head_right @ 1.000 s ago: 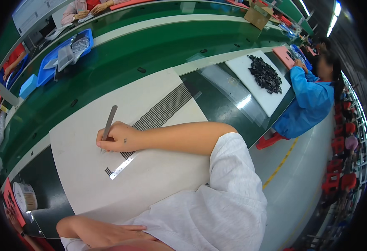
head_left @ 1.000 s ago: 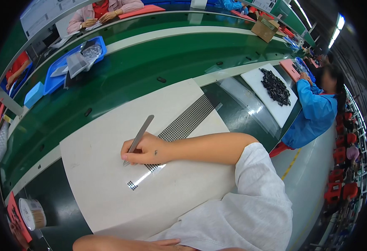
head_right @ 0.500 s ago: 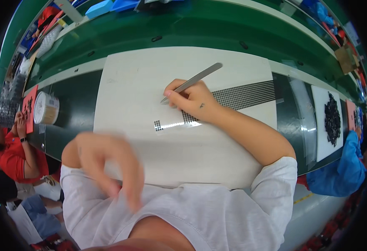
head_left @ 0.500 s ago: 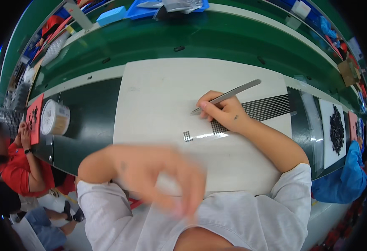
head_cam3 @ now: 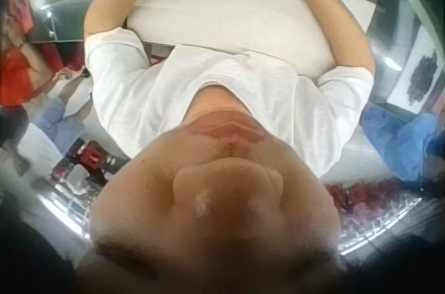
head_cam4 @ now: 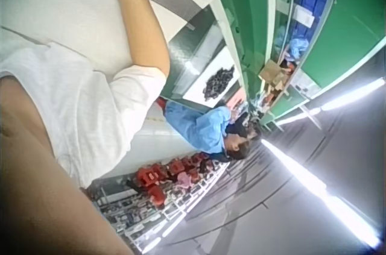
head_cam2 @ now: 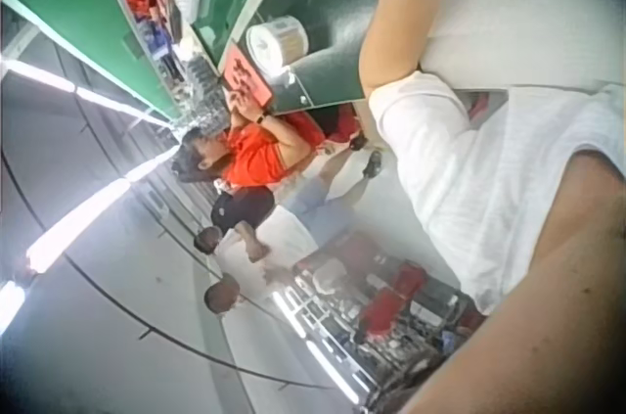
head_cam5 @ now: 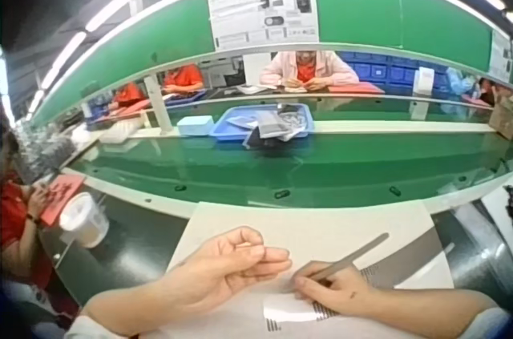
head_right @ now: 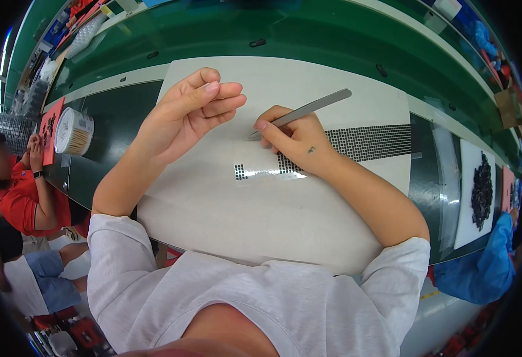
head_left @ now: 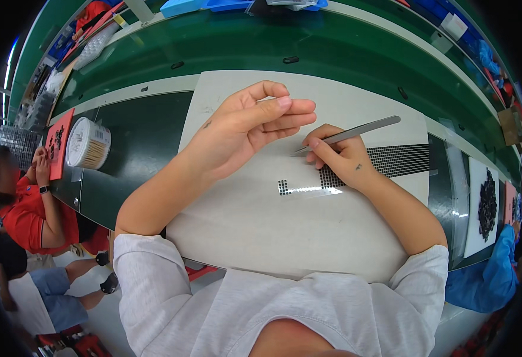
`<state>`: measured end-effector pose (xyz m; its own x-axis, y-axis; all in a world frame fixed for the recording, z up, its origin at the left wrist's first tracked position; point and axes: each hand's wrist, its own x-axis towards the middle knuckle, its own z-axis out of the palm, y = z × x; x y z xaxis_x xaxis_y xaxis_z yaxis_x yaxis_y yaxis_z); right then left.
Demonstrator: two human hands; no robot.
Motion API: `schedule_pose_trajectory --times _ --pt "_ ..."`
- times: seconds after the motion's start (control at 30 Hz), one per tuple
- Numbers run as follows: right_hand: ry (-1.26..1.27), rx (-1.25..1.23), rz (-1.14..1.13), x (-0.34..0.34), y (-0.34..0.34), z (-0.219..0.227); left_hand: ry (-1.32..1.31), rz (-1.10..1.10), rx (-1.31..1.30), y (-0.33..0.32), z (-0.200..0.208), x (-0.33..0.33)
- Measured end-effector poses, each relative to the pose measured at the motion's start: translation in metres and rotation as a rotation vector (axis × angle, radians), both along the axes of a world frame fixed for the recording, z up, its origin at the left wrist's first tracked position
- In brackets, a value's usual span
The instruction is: Using a vacuum pickup tool to assemble small electronic components onto a grid base.
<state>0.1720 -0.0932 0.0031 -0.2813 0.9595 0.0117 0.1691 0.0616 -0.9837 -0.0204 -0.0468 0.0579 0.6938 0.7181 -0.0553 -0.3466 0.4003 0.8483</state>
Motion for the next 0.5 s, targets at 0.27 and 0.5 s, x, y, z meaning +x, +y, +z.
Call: schedule_pose_trajectory --times 0.27,0.5 --pt "0.023 0.029 0.020 0.001 0.000 -0.007 -0.022 -0.130 0.083 -0.011 -0.004 -0.003" --pt "0.025 0.002 0.016 -0.003 -0.002 -0.004 -0.300 -1.055 0.726 -0.085 0.021 -0.007"
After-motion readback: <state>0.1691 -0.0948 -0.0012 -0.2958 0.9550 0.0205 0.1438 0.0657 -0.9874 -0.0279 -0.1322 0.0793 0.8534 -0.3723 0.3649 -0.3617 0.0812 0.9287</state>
